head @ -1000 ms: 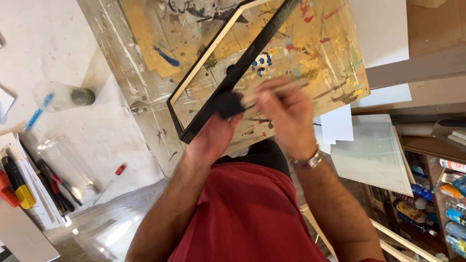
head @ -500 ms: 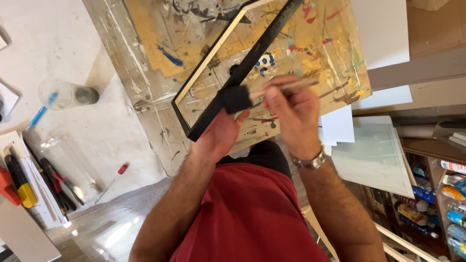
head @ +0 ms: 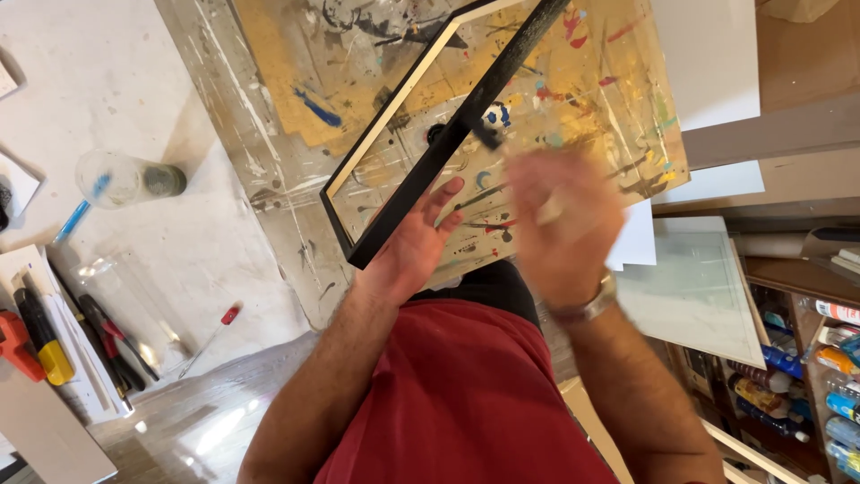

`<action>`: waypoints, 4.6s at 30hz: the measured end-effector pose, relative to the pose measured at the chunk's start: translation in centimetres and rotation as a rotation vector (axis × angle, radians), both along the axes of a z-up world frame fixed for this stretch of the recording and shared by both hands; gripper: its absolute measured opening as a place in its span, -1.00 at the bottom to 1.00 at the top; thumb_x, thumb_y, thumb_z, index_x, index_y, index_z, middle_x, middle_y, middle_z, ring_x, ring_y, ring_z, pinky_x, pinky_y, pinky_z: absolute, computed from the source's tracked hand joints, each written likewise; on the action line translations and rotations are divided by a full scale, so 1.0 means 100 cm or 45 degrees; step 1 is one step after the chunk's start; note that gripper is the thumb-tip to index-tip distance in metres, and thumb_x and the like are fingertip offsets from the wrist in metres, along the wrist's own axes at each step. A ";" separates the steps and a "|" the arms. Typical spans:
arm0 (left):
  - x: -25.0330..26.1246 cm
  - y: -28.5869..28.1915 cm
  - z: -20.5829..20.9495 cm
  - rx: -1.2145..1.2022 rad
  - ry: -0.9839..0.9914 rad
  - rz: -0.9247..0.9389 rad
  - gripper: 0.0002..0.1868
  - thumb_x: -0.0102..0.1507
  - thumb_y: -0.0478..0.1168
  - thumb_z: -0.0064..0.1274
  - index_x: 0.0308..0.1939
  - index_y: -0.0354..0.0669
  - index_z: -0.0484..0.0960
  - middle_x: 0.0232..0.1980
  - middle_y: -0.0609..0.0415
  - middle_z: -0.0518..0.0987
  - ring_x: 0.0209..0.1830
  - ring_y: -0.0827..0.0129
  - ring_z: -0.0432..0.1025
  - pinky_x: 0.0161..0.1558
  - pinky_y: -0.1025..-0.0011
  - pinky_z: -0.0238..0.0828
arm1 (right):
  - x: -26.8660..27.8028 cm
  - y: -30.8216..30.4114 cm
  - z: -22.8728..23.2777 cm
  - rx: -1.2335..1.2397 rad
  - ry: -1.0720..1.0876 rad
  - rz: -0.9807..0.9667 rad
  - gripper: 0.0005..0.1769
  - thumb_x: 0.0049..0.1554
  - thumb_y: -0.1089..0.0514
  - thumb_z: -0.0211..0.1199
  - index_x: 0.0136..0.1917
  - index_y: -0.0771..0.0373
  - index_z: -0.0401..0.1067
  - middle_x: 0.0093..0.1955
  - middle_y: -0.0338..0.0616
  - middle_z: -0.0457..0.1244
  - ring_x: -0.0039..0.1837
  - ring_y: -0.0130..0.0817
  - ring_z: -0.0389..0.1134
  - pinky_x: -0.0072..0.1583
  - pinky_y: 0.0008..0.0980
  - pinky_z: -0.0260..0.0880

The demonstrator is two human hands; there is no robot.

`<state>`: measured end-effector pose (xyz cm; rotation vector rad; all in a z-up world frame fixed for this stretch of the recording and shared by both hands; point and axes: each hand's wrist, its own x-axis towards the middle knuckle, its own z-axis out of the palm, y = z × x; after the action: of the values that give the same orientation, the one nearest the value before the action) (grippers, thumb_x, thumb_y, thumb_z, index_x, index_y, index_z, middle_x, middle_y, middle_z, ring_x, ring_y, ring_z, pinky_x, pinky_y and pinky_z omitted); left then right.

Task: Painting a wooden picture frame with black paint using a foam brush

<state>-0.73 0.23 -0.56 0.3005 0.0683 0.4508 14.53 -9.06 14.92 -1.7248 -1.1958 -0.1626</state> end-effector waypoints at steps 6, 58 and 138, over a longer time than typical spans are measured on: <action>-0.001 -0.010 -0.003 0.070 0.032 0.047 -0.40 0.47 0.06 -0.02 0.52 -0.10 0.36 0.54 -0.14 0.34 0.63 0.09 0.09 0.41 0.20 0.13 | -0.096 0.003 0.027 -0.022 -0.221 0.827 -0.91 0.32 0.32 0.19 -0.01 0.38 0.49 -0.21 -0.11 0.28 -0.28 -0.32 0.19 -0.26 -0.36 0.12; -0.004 -0.015 0.025 0.024 0.014 -0.031 -0.59 0.47 0.05 0.11 0.37 0.11 0.58 0.51 0.19 0.40 0.55 0.14 0.20 0.33 0.31 0.31 | 0.074 -0.013 -0.026 0.615 1.531 -0.100 -0.85 0.26 0.17 0.26 -0.18 0.10 0.44 -0.28 -0.35 0.24 -0.25 -0.50 0.21 -0.08 -0.29 0.42; -0.041 0.011 0.055 -0.016 -0.063 0.110 -0.73 0.35 -0.26 0.09 0.15 -0.06 0.56 0.31 -0.06 0.57 0.57 -0.17 0.18 0.15 0.14 0.25 | 0.012 0.011 -0.167 -0.437 -0.159 0.069 -0.86 0.24 0.21 0.26 0.09 0.08 0.54 -0.15 -0.25 0.23 -0.13 -0.25 0.35 -0.07 -0.28 0.47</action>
<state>-4.83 1.34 4.97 0.2750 0.0361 0.5431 15.70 -8.01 -1.82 -1.9985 -1.4246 -0.0327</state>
